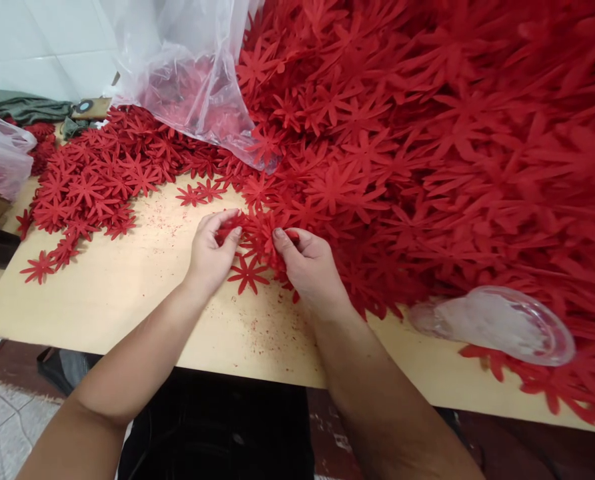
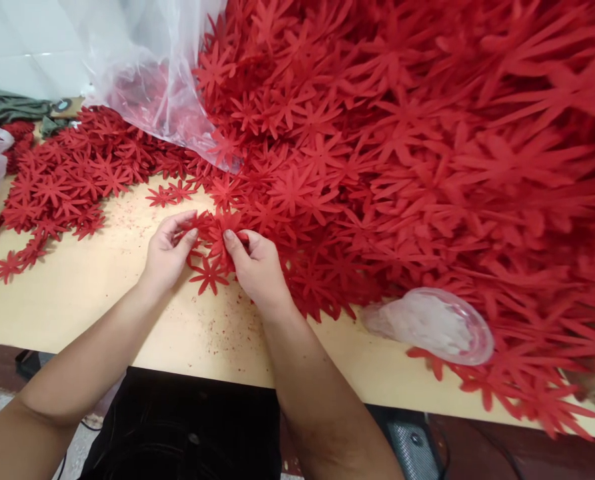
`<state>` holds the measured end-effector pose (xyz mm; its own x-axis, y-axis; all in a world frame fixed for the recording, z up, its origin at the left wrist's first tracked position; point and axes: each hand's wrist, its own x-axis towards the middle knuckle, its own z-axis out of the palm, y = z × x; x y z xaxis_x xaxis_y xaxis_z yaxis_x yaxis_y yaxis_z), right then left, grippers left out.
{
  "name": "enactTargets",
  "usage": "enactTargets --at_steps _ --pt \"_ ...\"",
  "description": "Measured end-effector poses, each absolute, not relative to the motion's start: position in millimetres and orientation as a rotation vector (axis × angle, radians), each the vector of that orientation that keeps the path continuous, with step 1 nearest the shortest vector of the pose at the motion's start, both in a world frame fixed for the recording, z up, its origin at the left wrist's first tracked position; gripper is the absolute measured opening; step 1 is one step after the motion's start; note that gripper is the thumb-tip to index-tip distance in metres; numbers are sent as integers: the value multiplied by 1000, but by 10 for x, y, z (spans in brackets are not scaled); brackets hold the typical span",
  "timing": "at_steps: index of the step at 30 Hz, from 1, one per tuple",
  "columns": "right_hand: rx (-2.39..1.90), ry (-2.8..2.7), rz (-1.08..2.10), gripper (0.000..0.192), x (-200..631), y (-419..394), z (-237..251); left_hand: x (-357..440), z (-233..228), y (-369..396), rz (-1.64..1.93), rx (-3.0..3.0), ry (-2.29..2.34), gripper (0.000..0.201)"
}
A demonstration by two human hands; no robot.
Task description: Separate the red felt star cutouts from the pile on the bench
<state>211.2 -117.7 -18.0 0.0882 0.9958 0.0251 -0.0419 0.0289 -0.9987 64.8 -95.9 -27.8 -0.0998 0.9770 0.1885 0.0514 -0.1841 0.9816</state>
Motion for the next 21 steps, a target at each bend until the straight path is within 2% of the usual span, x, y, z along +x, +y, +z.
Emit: enactTargets --at_steps 6,18,21 --pt "-1175 -1249 1117 43 2069 -1187 -187 625 -155 -1056 1414 1645 1159 27" --pt "-1198 -1362 1062 50 2041 -1210 -179 723 -120 -1114 1258 1272 1034 25" --pt "-1175 -1329 1078 50 2037 -1196 -193 729 -104 -1126 1240 1292 970 37"
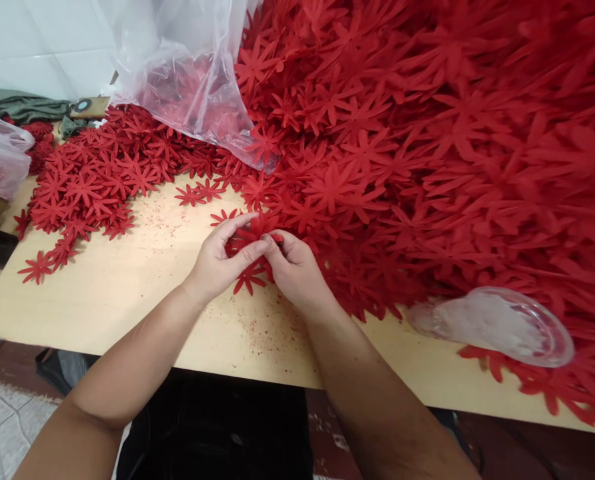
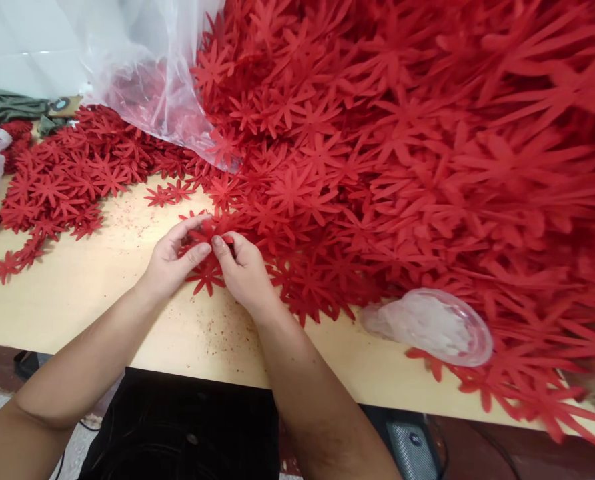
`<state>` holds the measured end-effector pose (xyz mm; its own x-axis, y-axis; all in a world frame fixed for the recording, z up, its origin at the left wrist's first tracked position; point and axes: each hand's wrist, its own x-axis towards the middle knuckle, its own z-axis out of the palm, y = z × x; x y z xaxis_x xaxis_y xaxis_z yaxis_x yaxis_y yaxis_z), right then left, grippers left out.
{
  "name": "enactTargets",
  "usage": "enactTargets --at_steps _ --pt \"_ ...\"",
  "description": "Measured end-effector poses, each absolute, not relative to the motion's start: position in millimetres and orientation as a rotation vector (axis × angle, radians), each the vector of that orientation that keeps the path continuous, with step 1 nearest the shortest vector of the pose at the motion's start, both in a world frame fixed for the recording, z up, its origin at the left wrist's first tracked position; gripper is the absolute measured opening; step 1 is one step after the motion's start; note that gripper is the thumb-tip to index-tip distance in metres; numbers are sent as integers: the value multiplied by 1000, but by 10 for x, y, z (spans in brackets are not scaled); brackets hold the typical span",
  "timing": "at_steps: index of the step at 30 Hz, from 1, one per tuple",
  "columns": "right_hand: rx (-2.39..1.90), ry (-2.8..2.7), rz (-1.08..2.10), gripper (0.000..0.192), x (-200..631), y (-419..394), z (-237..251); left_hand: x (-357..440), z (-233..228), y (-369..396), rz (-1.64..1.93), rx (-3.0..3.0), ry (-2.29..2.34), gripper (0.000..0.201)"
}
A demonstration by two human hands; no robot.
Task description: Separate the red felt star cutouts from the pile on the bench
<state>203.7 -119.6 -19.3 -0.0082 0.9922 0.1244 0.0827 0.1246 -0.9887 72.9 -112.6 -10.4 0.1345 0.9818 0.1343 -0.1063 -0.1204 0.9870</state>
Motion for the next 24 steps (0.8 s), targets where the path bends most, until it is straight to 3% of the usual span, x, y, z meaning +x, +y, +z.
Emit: enactTargets --at_steps 2,7,18,24 --pt "-1165 -1288 1080 50 2034 -1194 -193 739 -101 -1129 1237 1293 945 40" --pt "-1078 -1316 1218 48 1993 -1239 -147 725 -125 -1075 1275 1175 1077 12" --pt "-1119 -1280 1239 35 1966 -1273 -98 707 -133 -1068 1303 1314 1216 28" --pt "-1098 -1198 1223 32 1958 -1256 -129 735 -121 -1085 1297 1159 1086 23"
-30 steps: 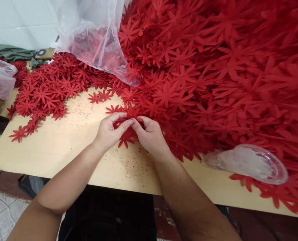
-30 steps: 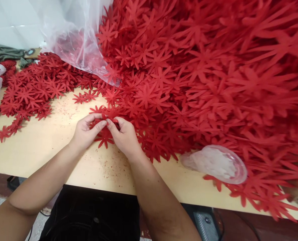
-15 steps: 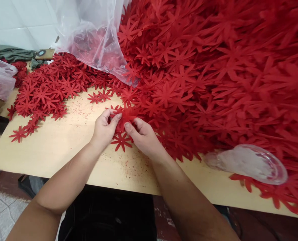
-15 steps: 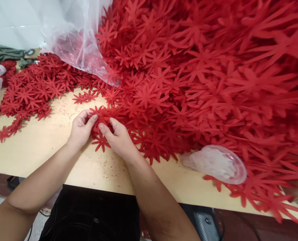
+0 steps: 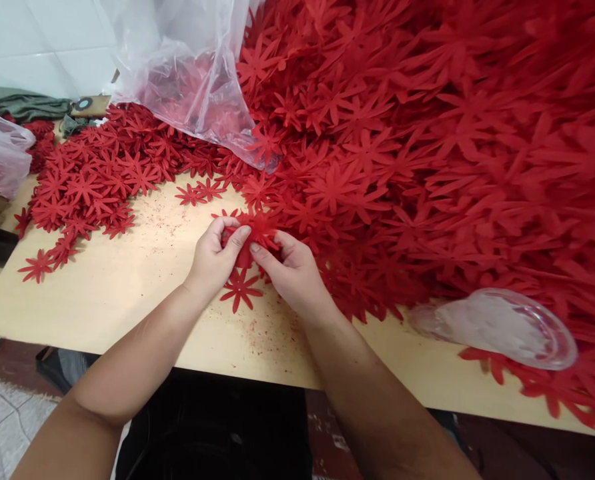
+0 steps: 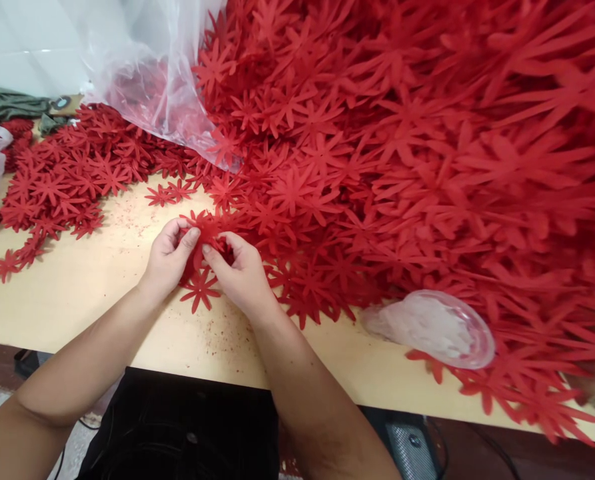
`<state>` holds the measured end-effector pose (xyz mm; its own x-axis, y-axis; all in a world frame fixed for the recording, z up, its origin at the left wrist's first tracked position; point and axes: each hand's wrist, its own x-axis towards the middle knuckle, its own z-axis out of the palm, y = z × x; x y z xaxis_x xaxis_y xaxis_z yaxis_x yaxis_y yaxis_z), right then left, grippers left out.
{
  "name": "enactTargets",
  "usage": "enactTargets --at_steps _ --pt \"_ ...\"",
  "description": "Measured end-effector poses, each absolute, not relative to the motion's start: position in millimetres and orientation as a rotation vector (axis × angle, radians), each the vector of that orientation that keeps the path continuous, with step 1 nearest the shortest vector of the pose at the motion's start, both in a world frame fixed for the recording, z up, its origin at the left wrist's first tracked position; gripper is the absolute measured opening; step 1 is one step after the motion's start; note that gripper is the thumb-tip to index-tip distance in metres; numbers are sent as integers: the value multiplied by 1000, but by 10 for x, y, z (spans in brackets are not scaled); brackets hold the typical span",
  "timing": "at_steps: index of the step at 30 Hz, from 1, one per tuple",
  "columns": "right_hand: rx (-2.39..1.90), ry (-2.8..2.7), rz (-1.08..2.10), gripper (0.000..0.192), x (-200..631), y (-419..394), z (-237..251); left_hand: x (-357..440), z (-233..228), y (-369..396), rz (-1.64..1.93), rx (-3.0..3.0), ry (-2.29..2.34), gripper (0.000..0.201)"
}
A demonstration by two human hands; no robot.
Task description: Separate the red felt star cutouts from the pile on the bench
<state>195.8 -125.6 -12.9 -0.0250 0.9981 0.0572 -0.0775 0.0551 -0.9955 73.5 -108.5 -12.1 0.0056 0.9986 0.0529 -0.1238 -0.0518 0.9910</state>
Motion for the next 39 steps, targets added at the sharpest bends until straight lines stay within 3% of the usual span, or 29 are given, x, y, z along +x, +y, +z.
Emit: enactTargets --at_steps 5,14,22,26,28,34,37,39 --pt "-1089 -1150 1152 32 1979 -1238 -145 749 -127 -1080 1190 983 933 37" --pt "-1139 -1282 1016 33 1970 -1246 -204 723 -167 -1008 1316 957 1044 14" --pt "-1023 -1208 1122 41 1941 -1256 -159 673 -152 -1082 1363 1653 1291 15" --pt "-1062 -1176 1115 32 1955 -1263 -159 667 -96 -1121 1288 1908 1312 10" --pt "-1107 -1149 1067 30 1974 -1265 -140 668 -99 -1120 1280 1831 1279 6" --pt "-1190 -996 948 25 2058 -1228 -148 667 -224 -1064 1327 1557 1197 21" --pt "-1157 -908 983 29 2069 -1201 -213 679 -244 -1032 1349 1461 1157 27" --pt "-1109 -890 1046 36 2052 -1198 -238 688 -223 -1023 1323 1378 1151 21"
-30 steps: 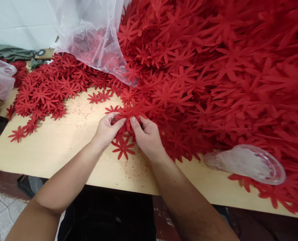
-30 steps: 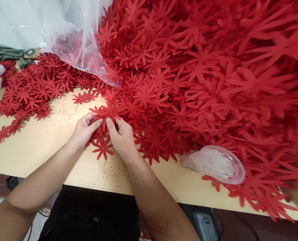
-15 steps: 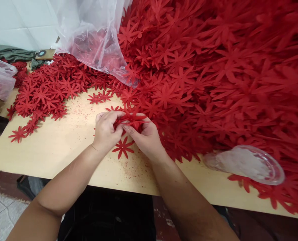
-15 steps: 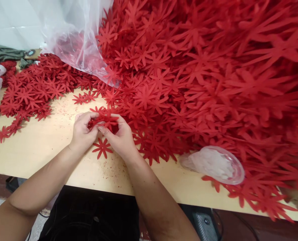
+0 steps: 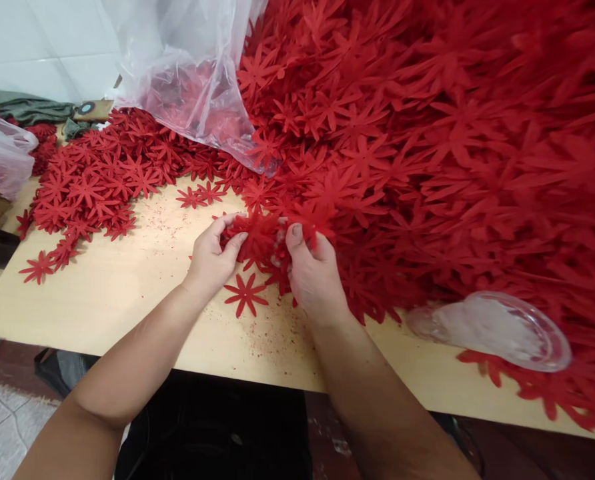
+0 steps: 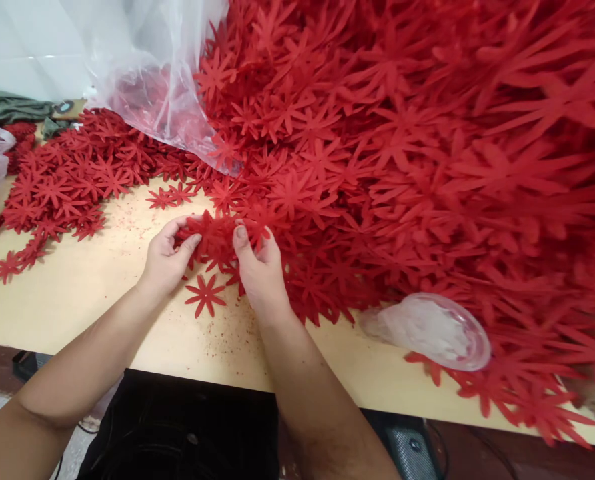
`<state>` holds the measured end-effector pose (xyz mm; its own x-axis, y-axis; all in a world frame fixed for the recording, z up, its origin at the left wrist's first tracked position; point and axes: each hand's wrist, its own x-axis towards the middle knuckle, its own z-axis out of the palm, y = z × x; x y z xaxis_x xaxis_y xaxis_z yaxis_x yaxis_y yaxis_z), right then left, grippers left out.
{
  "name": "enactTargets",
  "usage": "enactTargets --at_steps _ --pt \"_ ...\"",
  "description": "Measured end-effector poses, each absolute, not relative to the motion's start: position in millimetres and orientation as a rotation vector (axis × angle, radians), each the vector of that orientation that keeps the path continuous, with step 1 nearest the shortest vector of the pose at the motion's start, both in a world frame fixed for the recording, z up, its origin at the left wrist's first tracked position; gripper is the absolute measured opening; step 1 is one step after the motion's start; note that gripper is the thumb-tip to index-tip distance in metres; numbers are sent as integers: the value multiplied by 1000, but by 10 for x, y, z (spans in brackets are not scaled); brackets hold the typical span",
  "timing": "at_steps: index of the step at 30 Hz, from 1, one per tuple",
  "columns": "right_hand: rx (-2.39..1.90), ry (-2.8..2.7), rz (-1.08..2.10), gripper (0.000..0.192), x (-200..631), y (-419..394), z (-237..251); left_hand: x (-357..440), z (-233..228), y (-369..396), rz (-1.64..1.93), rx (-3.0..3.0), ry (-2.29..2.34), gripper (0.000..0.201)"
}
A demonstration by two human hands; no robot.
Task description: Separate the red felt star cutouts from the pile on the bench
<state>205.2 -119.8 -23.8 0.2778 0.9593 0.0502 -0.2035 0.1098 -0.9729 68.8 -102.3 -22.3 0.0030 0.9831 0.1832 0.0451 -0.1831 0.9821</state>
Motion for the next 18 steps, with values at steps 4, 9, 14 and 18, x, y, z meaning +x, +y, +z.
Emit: enactTargets --at_steps 4,9,14,18 --pt "-1083 -1020 1147 42 1986 -1227 -205 699 -155 -1034 1252 1329 1163 7" --pt "-1034 -1129 1163 27 1940 -1232 -191 714 -126 -1060 1264 1326 1115 8" --pt "-1115 -955 1094 30 1983 -1195 -281 722 -137 -1087 1191 1261 1010 30" --pt "-1133 -932 1106 37 2025 -1183 -323 726 -152 -1073 1215 1229 993 30"
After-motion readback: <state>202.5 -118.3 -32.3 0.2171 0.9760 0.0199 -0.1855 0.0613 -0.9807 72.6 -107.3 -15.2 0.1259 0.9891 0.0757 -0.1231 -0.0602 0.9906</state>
